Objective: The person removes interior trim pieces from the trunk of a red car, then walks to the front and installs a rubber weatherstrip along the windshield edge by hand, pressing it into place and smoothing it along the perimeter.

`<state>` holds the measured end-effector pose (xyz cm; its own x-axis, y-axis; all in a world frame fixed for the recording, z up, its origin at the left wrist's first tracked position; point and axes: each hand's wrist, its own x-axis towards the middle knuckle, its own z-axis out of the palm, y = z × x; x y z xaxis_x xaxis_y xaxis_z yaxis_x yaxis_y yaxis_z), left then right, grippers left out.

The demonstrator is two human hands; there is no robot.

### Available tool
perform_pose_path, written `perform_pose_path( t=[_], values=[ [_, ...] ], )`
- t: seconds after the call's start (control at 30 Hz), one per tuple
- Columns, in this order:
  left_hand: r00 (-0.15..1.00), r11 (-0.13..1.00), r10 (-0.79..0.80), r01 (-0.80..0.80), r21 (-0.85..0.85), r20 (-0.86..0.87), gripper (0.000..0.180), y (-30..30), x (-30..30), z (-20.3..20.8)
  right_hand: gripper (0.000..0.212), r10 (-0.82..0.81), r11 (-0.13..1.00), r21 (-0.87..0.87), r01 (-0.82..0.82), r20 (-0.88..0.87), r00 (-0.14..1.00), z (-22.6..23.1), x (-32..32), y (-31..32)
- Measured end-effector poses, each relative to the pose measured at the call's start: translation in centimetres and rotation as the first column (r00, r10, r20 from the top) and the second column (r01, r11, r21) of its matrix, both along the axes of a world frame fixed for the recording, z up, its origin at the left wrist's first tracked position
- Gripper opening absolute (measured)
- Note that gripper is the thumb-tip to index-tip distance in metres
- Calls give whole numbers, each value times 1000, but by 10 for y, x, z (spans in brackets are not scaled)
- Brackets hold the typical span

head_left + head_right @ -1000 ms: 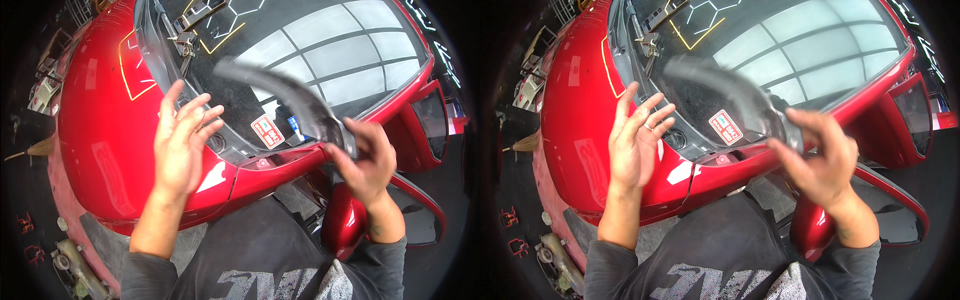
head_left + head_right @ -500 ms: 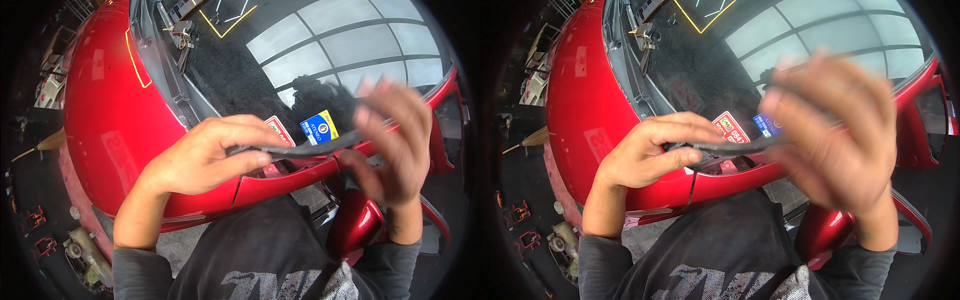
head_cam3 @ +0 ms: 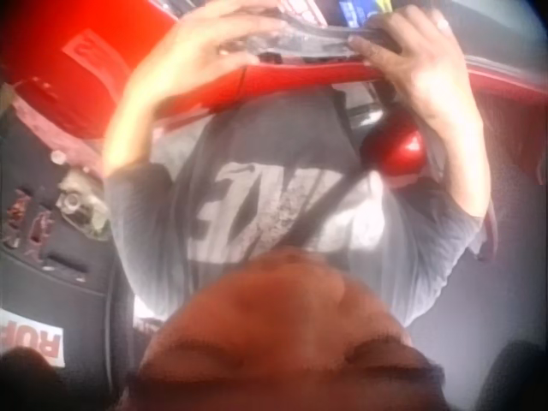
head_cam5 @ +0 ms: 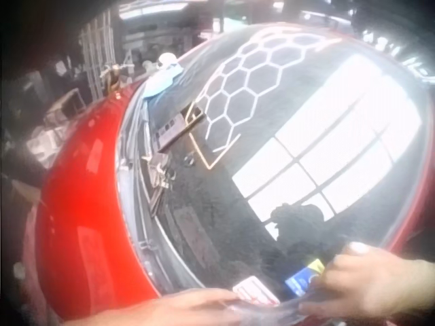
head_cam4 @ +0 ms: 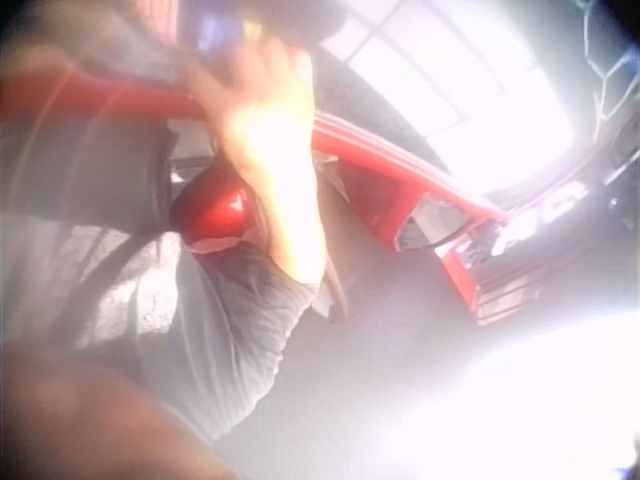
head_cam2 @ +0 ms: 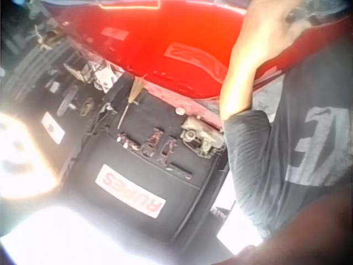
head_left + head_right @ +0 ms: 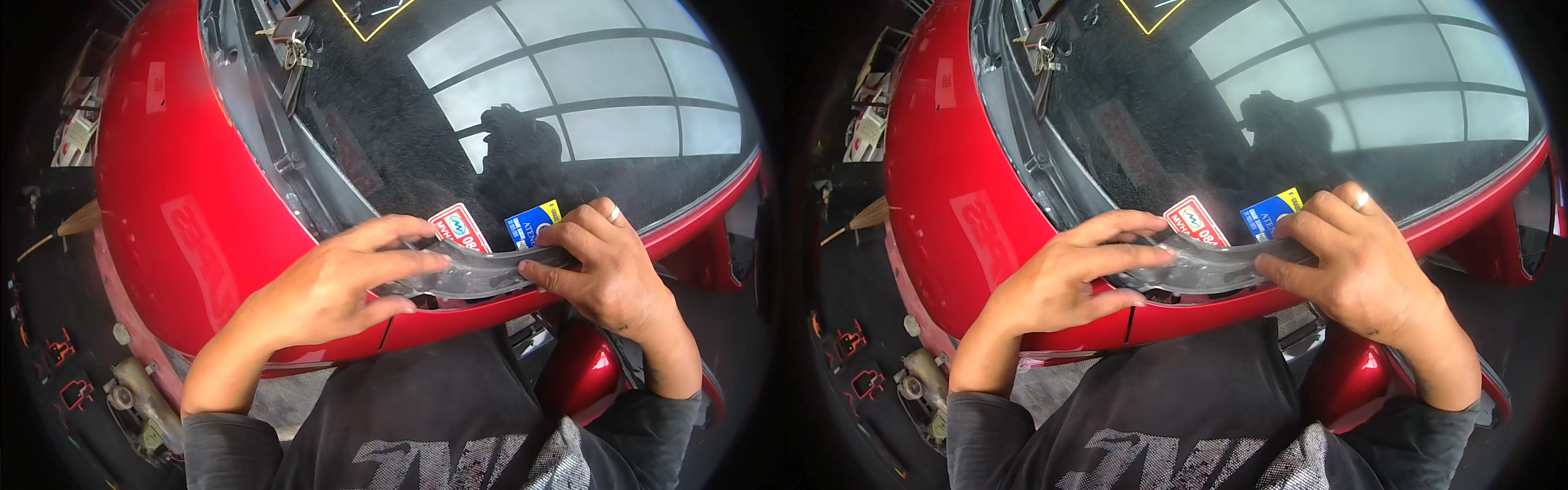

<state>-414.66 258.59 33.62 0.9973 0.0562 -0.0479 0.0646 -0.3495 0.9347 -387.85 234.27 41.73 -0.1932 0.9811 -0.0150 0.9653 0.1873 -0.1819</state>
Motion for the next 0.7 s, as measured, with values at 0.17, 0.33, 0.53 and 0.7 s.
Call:
perform_pose_path(
  t=[0.17, 0.33, 0.53, 0.7],
  values=[
    [979, 964, 172, -191, 188, 112, 52, 25, -21, 4, 31, 16, 1000, 17, -17, 54, 998, 0, -8, 1],
    [972, 940, 211, -230, 251, 103, 41, 18, -29, 9, 32, 30, 999, -19, -29, 77, 997, -2, -8, 3],
    [976, 885, 178, -216, 413, 127, 34, 6, -34, 0, 34, 84, 996, -29, -82, 71, 994, -7, -11, 3],
    [956, 879, 258, -292, 376, 139, 33, 8, -33, -6, 35, 122, 990, -71, -118, 50, 991, -11, -18, 1]
  ],
)
